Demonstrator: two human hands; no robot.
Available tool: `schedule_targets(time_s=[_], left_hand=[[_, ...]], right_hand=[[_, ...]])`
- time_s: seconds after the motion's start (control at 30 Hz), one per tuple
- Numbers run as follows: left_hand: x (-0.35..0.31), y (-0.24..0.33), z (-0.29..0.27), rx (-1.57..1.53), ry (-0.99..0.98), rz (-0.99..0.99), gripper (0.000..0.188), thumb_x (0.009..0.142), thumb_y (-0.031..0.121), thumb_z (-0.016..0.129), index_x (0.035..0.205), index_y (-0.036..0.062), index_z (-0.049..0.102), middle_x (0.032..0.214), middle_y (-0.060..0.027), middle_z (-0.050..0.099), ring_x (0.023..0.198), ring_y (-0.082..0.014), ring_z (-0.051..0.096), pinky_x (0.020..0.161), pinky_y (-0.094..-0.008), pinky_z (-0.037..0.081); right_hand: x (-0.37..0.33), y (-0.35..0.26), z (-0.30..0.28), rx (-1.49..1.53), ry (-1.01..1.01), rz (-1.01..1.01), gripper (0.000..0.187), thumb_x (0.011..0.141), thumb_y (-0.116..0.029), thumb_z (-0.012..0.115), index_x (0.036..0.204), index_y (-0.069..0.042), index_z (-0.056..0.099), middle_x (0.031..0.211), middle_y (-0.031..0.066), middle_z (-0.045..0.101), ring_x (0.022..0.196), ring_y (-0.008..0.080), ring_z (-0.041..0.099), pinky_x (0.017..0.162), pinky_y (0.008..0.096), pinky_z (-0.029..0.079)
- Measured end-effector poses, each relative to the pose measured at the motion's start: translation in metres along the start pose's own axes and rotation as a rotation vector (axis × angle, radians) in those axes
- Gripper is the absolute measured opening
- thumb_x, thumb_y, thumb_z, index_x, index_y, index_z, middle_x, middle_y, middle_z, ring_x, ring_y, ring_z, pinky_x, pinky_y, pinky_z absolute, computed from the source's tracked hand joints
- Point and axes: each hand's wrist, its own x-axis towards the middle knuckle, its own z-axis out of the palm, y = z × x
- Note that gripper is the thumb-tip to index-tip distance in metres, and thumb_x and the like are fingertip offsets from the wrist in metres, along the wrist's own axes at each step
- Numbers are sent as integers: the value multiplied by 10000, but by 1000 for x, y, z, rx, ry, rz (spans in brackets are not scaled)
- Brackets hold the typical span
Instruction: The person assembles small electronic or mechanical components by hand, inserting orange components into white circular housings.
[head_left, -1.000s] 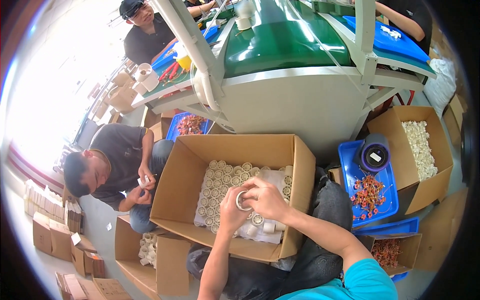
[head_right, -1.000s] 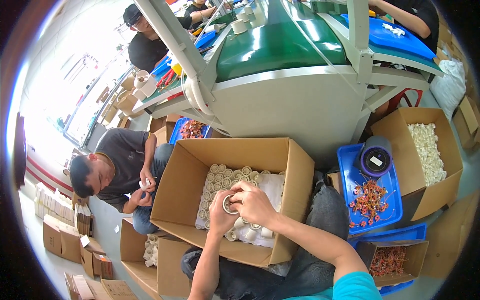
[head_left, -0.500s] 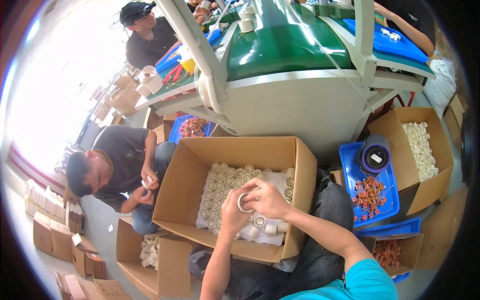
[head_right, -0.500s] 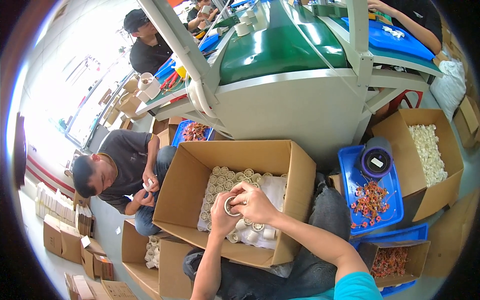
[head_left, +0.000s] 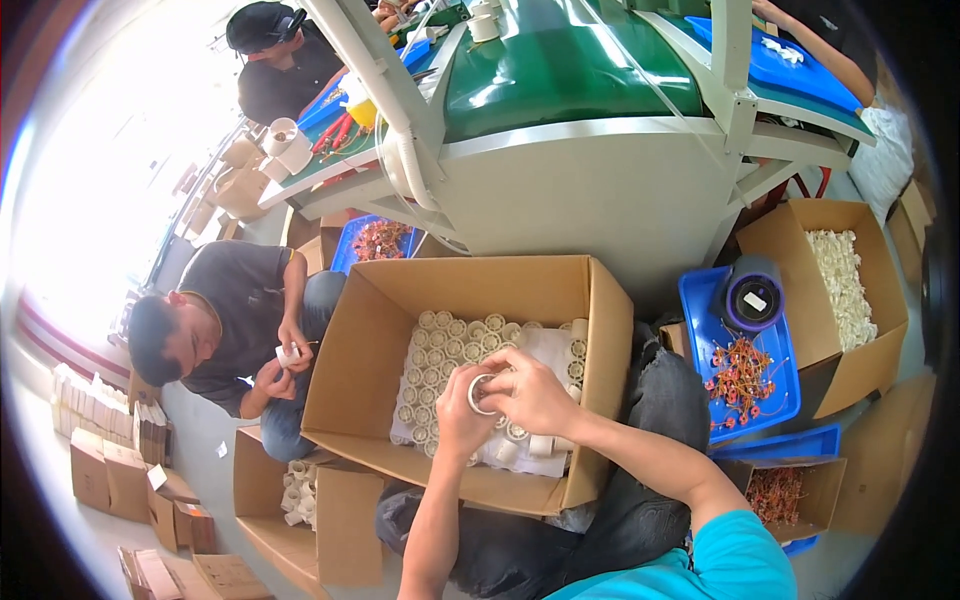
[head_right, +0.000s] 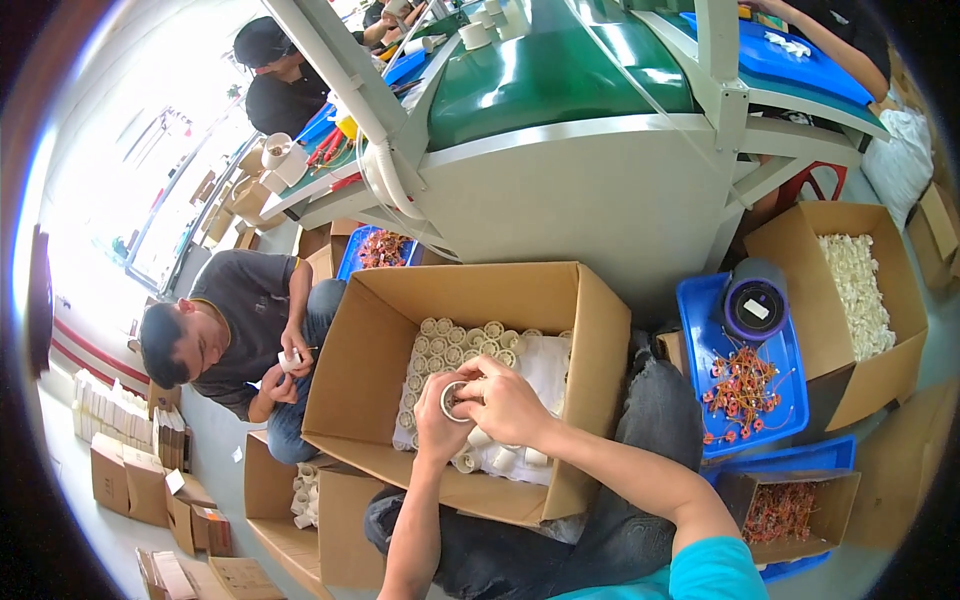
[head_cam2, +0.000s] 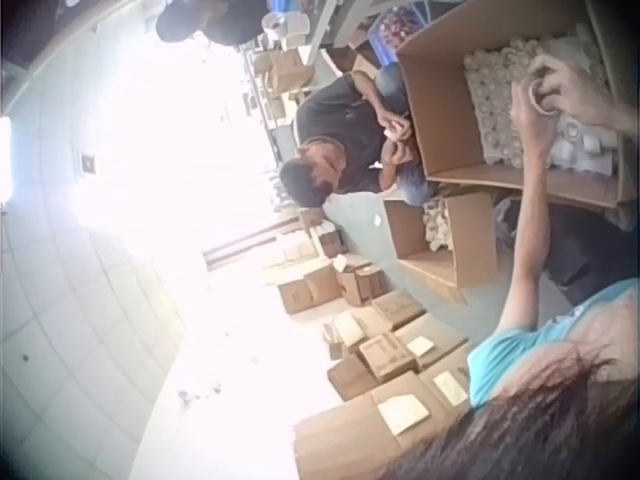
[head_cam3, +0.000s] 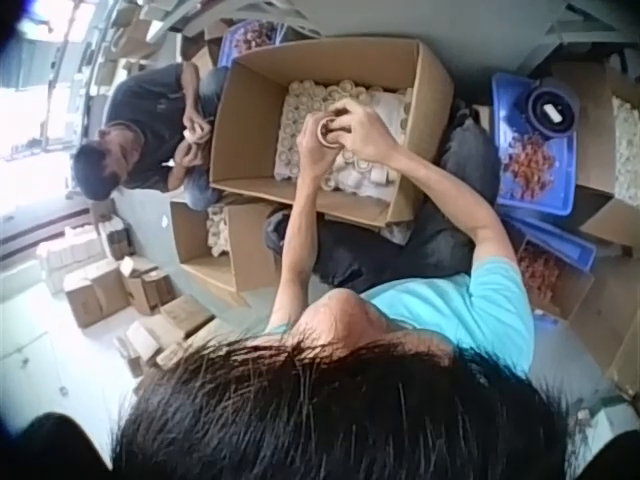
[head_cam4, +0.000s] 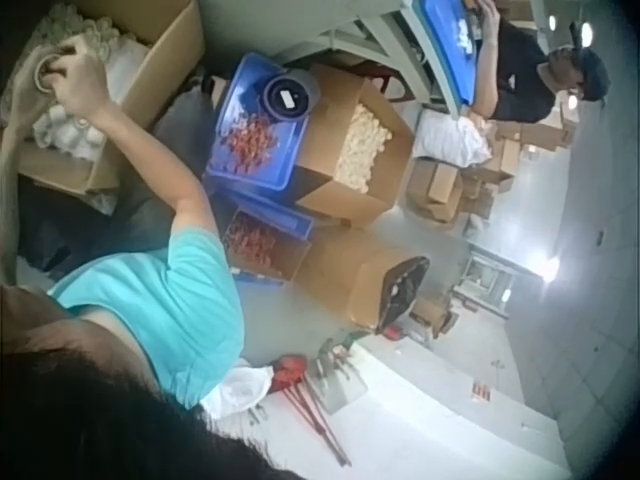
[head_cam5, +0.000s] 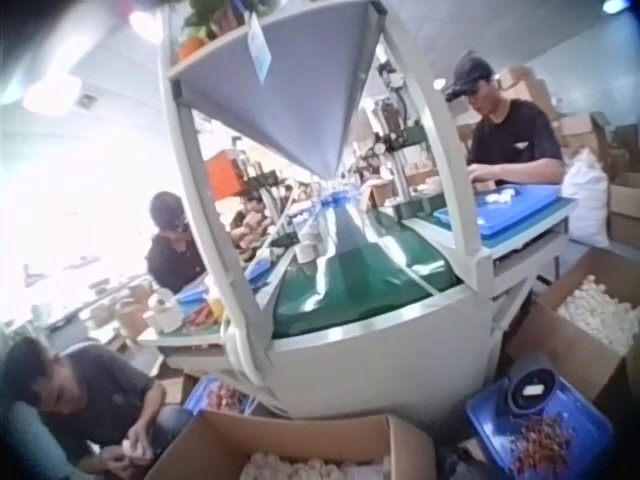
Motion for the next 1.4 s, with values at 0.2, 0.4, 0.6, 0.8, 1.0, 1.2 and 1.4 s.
schedule_targets(time_s=[0.2,0.4,0.6,0.8,1.0,1.2,1.4], left_hand=[[1,-1,1,67,15,71,456,620,-3,783,1030,54,590,960,-142,645,801,-320,664,657,-371,549],[1,-1,-2,96,16,116,440,625,-3,777,1018,51,587,946,-140,644,785,-326,663,641,-378,544],[0,1,-3,55,-34,68,428,629,-11,765,1015,48,589,939,-140,644,773,-328,663,637,-378,541],[-1,3,1,85,-1,43,417,638,-7,763,1015,52,595,939,-135,647,769,-322,661,636,-377,539],[0,3,2,73,-11,29,437,633,1,779,1028,48,598,927,-128,642,778,-310,656,659,-373,535],[8,6,2,29,-38,15,498,617,32,826,1060,43,598,939,-129,640,806,-293,653,698,-358,533],[35,2,2,-53,26,-87,554,637,99,860,1099,56,558,1036,-97,637,927,-259,635,814,-373,517]], right_hand=[[-1,5,4,4,23,1,138,743,-38,708,874,-40,750,1079,117,634,986,283,630,853,370,510],[-3,5,7,-24,59,-63,136,734,-27,715,868,-38,731,1052,100,632,941,278,637,807,364,520],[-6,6,10,-104,56,-130,132,736,-37,714,867,-48,728,1042,87,632,919,277,637,771,371,524],[-3,11,10,67,45,-3,122,739,-29,705,857,-31,736,1068,111,634,918,290,644,794,364,525],[1,9,3,122,-10,76,140,752,-49,705,884,-29,750,1089,133,633,951,297,643,845,368,511],[8,9,-15,35,-126,45,168,776,-56,695,934,-38,748,1093,134,633,977,306,639,864,376,506],[21,1,-49,62,174,-65,213,840,-14,649,1042,-19,719,1047,110,655,917,233,655,809,305,524]])
